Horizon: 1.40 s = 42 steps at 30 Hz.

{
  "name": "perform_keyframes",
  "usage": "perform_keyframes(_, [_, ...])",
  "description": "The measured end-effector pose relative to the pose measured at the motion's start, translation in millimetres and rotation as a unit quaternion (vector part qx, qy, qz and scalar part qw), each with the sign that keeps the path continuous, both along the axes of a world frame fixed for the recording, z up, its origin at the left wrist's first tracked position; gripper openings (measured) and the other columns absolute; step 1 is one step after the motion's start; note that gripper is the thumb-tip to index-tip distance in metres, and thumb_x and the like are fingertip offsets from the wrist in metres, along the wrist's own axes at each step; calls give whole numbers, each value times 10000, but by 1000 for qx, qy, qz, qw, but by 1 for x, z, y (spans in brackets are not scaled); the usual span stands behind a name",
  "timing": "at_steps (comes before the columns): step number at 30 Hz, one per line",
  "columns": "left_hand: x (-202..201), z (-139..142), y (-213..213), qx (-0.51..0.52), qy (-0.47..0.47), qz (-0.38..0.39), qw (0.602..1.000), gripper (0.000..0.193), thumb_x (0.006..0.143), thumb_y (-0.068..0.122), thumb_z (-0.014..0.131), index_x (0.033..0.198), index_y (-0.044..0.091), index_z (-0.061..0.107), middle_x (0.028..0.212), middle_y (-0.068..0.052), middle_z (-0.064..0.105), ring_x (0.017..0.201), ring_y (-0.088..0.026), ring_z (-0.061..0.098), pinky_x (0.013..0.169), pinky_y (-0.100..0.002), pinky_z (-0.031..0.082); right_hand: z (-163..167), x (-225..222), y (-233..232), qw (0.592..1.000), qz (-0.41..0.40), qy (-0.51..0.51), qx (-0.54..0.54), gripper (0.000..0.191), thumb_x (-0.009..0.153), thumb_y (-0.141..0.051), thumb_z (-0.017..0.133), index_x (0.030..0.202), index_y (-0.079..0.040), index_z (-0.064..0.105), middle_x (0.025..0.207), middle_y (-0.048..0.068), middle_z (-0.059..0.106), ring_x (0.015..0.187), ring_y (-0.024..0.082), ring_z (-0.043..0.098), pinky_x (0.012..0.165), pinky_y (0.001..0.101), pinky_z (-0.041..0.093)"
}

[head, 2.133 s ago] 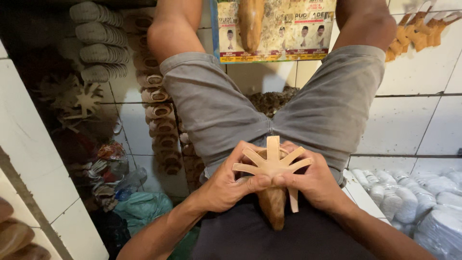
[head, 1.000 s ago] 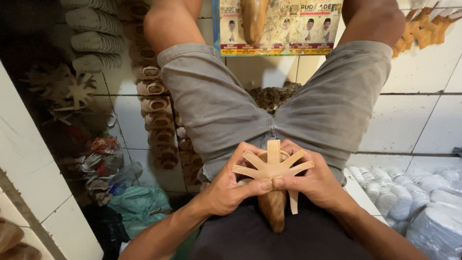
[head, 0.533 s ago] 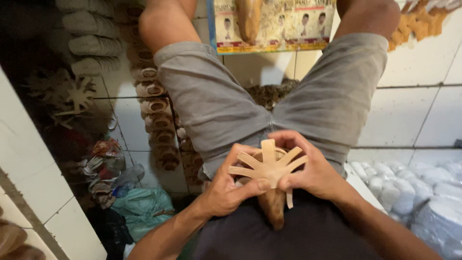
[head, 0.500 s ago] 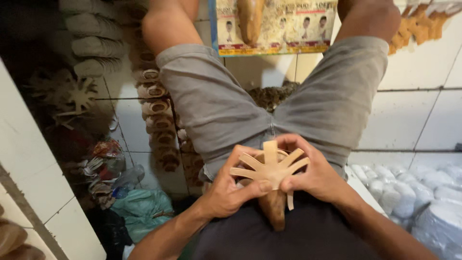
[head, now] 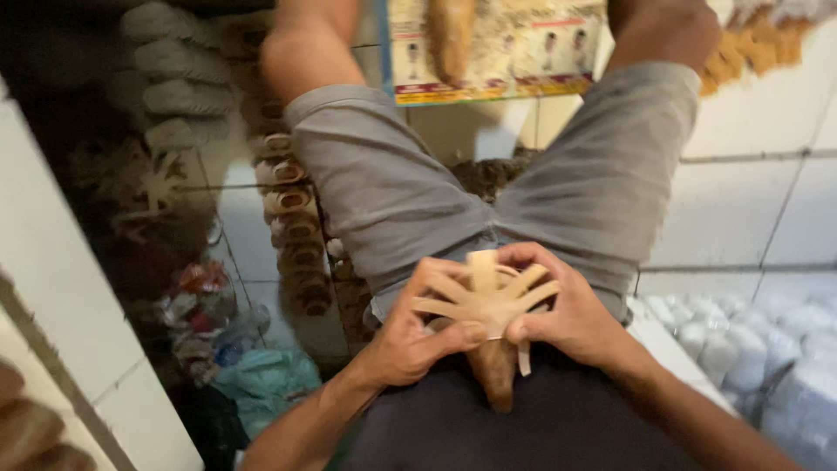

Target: The person assembles wooden sandals by wrapping pre-cut wooden straps around a wooden sole. They pick up a sole, wrap a star-shaped strap around it, then add a smaller strap to secure the assembly, repeating the process for multiple units.

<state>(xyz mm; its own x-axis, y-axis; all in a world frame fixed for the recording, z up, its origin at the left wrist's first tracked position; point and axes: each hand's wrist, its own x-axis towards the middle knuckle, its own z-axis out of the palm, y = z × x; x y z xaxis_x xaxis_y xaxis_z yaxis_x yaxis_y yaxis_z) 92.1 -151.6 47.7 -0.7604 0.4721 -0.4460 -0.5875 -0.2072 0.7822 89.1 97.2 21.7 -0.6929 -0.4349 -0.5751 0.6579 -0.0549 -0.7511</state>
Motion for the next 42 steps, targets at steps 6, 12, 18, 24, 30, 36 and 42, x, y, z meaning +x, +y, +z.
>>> perform_keyframes(6, [14, -4, -2, 24, 1, 47, 999, 535, 929, 110, 768, 1339, 18, 435, 1366, -204, 620, 1267, -251, 617, 1125, -427, 494, -6, 12, 9, 985, -17, -148, -81, 305, 800, -108, 834, 1045, 39, 728, 946, 47, 739, 863, 111, 668, 798, 290, 549])
perform_keyframes(12, [21, -2, 3, -7, -19, 77, 997, 592, 894, 156, 776, 1344, 10, 420, 1352, -211, 612, 1231, -271, 630, 1081, -435, 514, 2, 6, 11, 972, -58, -195, -114, 148, 857, -89, 778, 917, 43, 751, 817, 68, 744, 732, 133, 671, 704, 306, 562])
perform_keyframes(18, [25, -4, 3, -27, -20, 97, 995, 631, 876, 176, 781, 1371, 9, 426, 1281, -185, 614, 1157, -256, 632, 1020, -419, 524, 72, 0, 23, 991, 4, -68, 112, 133, 846, -155, 784, 846, -22, 787, 763, 24, 741, 706, 89, 648, 644, 256, 528])
perform_keyframes(24, [27, -5, 5, -14, -41, 108, 993, 619, 873, 161, 784, 1355, 23, 423, 1249, -160, 602, 1126, -238, 617, 1007, -403, 516, 101, 7, 29, 995, 25, 58, 79, 150, 938, -200, 740, 955, -53, 765, 824, -16, 721, 759, 36, 642, 678, 225, 525])
perform_keyframes(30, [25, -3, 9, 16, -48, 128, 990, 642, 865, 162, 794, 1363, 11, 418, 1259, -197, 601, 1140, -277, 621, 1015, -433, 517, 74, 6, 23, 988, -43, -150, 19, 196, 885, -166, 707, 937, -1, 799, 780, 23, 762, 687, 81, 661, 640, 255, 549])
perform_keyframes(36, [27, -5, 11, 59, -51, 136, 988, 668, 865, 176, 819, 1357, 3, 401, 1305, -239, 594, 1183, -311, 620, 1059, -469, 507, 36, 16, 18, 981, -82, -166, -58, 220, 909, -153, 712, 967, 49, 779, 788, 61, 743, 699, 117, 664, 658, 278, 557])
perform_keyframes(42, [31, -11, 7, 67, -58, 147, 985, 702, 863, 176, 837, 1373, 8, 385, 1319, -214, 581, 1210, -304, 606, 1086, -470, 485, 21, 25, 15, 980, -78, -148, -105, 211, 947, -149, 684, 964, 52, 747, 796, 49, 718, 718, 107, 641, 682, 275, 545])
